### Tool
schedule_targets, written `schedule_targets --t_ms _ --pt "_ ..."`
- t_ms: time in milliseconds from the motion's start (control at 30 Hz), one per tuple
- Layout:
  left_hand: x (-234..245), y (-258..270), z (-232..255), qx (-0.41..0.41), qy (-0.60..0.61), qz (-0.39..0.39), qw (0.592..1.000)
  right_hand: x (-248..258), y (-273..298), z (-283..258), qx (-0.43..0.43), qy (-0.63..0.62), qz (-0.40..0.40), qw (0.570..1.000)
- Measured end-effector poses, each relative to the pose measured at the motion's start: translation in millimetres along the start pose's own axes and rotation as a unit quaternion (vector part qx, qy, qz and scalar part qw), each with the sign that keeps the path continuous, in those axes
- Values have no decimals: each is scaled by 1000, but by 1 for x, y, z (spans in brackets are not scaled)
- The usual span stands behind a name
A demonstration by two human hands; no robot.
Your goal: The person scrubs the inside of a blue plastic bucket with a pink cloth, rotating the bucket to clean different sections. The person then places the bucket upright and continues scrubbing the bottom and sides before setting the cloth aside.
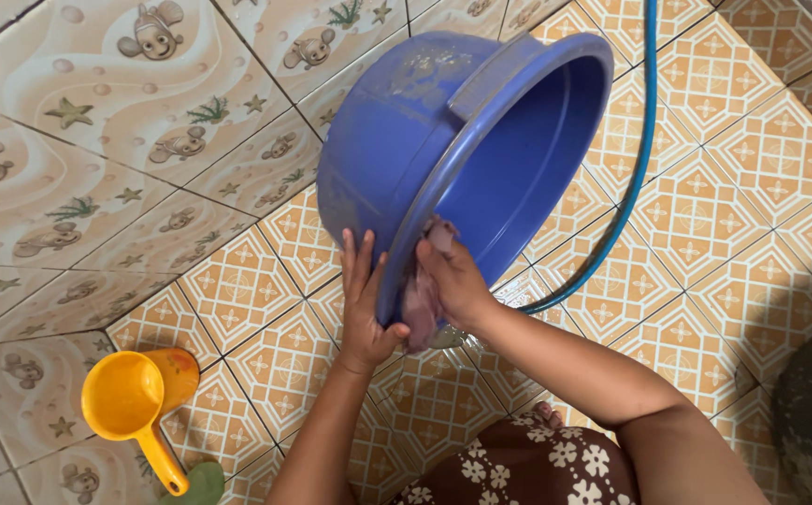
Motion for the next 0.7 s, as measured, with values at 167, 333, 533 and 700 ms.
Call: schedule_targets --t_ms 167,333,533,700 --pt "-6 -18 26 7 -35 -13 999 27 -29 45 17 88 102 991" --pt "-7 -32 43 40 -25 52 998 12 -29 87 -82 95 -76 989" --pt "9 -51 54 28 -21 73 997 22 -17 108 -201 262 -108 938" --pt "11 -64 54 56 -33 35 997 84 -43 50 -92 580 -138 798"
Point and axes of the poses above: each hand's wrist, its own y-axis away from the middle knuckle, its own x-axis out of the back of the hand, z = x × y, the point moved 9 cm from there along -y, towards the middle knuckle, and after that the axes turned 7 degrees about y, right-handed, at the moved point
